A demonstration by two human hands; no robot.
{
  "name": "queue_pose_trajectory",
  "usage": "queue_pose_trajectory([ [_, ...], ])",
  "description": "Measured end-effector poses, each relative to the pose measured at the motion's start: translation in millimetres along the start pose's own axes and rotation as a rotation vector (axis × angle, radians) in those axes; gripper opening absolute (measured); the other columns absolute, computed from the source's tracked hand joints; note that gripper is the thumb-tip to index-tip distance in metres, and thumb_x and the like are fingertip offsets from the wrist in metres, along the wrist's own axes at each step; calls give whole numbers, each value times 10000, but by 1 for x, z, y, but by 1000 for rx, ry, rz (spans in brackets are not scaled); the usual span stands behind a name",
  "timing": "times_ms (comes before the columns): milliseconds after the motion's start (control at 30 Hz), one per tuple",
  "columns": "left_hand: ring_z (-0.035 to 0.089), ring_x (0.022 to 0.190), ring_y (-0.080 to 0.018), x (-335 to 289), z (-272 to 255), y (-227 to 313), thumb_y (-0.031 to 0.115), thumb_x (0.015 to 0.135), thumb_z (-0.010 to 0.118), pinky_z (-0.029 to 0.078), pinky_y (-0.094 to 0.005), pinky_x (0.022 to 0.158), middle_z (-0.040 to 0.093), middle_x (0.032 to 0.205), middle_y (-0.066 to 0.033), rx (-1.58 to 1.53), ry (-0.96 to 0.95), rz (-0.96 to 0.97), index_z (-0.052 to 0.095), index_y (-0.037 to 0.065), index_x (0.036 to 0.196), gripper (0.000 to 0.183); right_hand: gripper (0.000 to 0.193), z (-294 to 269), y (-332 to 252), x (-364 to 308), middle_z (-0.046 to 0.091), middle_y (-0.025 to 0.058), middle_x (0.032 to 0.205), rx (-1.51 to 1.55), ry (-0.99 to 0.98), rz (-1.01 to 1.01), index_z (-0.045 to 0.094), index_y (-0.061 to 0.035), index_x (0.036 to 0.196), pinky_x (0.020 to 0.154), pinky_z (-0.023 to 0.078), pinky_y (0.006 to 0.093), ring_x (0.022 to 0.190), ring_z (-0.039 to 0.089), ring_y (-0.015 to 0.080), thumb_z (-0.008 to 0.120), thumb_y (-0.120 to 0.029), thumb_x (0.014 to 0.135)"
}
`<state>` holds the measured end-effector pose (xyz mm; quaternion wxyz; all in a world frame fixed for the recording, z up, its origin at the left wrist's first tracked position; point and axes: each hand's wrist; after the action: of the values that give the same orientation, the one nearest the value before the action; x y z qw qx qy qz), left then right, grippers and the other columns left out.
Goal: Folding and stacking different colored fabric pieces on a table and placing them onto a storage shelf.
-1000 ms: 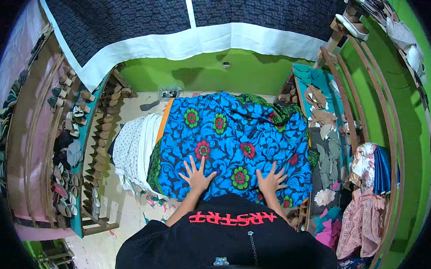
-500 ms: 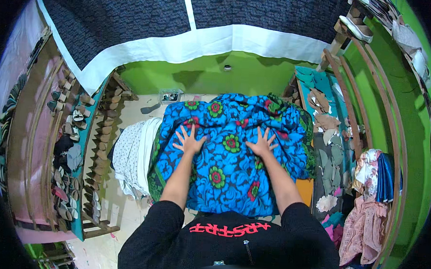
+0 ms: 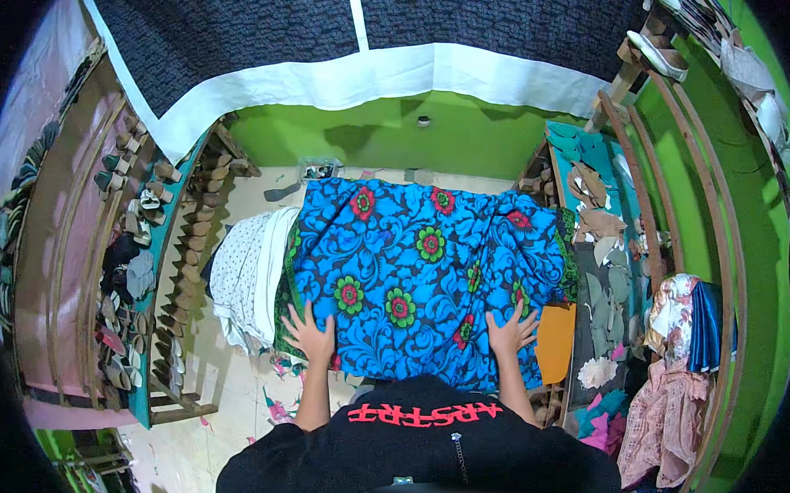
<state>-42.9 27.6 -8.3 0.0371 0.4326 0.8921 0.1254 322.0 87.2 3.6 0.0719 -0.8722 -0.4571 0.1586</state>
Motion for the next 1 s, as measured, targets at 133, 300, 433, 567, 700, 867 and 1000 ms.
queue_pose_trajectory([
  [133, 51, 1258, -402, -12, 3, -1, 493, 731, 491, 61, -627, 928, 92, 1395, -132, 106, -36, 17, 300, 244, 1302, 652, 930, 9, -8, 22, -40, 189, 1390, -37, -15, -60, 105, -223, 1355, 958, -33, 580, 1258, -96, 405, 580, -573, 636],
  [300, 64, 1255, -410, -10, 18, 25, 470, 768, 438, 73, -627, 929, 95, 1395, -136, 134, -24, -14, 279, 248, 1309, 607, 907, 20, -46, 77, 39, 186, 1390, -103, -50, -153, 76, -254, 1355, 939, -30, 609, 1254, -30, 430, 538, -597, 653],
  [433, 74, 1250, -418, -11, 36, 45, 456, 774, 431, 70, -628, 930, 96, 1392, -145, 96, 38, 47, 274, 251, 1309, 594, 946, 24, -83, 116, 42, 188, 1390, -83, -126, -196, 25, -281, 1350, 946, -36, 601, 1253, 12, 434, 558, -591, 633],
  [567, 146, 1238, -390, -11, 22, 57, 439, 743, 489, 122, -582, 937, 172, 1377, -130, 3, -21, 77, 361, 222, 1264, 579, 954, 27, -85, 138, 66, 188, 1387, -28, -241, -287, 64, -300, 1345, 947, -36, 598, 1244, 59, 448, 584, -594, 602],
  [700, 262, 1201, -304, -6, 16, 19, 322, 721, 565, 188, -486, 933, 341, 1292, -80, -442, 54, -25, 460, 171, 1157, 473, 646, 16, -38, 147, 302, 186, 1307, 244, -210, -709, 418, -189, 1218, 979, 175, 483, 1190, 288, 348, 630, -408, 649],
  [867, 241, 1201, -345, -36, 6, -33, 356, 726, 574, 200, -523, 932, 240, 1338, -106, -136, 208, -251, 341, 148, 1254, 613, 493, 10, 40, 97, 446, 153, 1154, 323, 393, -584, 462, -52, 1127, 924, 310, 379, 1075, 404, 331, 614, -205, 684],
  [1000, 176, 1213, -413, -55, 23, -46, 395, 782, 530, 201, -476, 968, 157, 1342, -203, -372, 307, -265, 152, 111, 1334, 727, 568, 20, 62, 48, 368, 141, 1249, 182, 299, -379, 403, -54, 1191, 969, 227, 453, 1174, 305, 333, 604, -266, 704],
])
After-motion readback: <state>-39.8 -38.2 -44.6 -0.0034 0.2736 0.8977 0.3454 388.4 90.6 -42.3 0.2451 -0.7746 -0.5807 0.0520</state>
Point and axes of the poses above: each hand's wrist, its own x-axis towards the middle knuckle, its own z-axis out of the palm, y = z × x
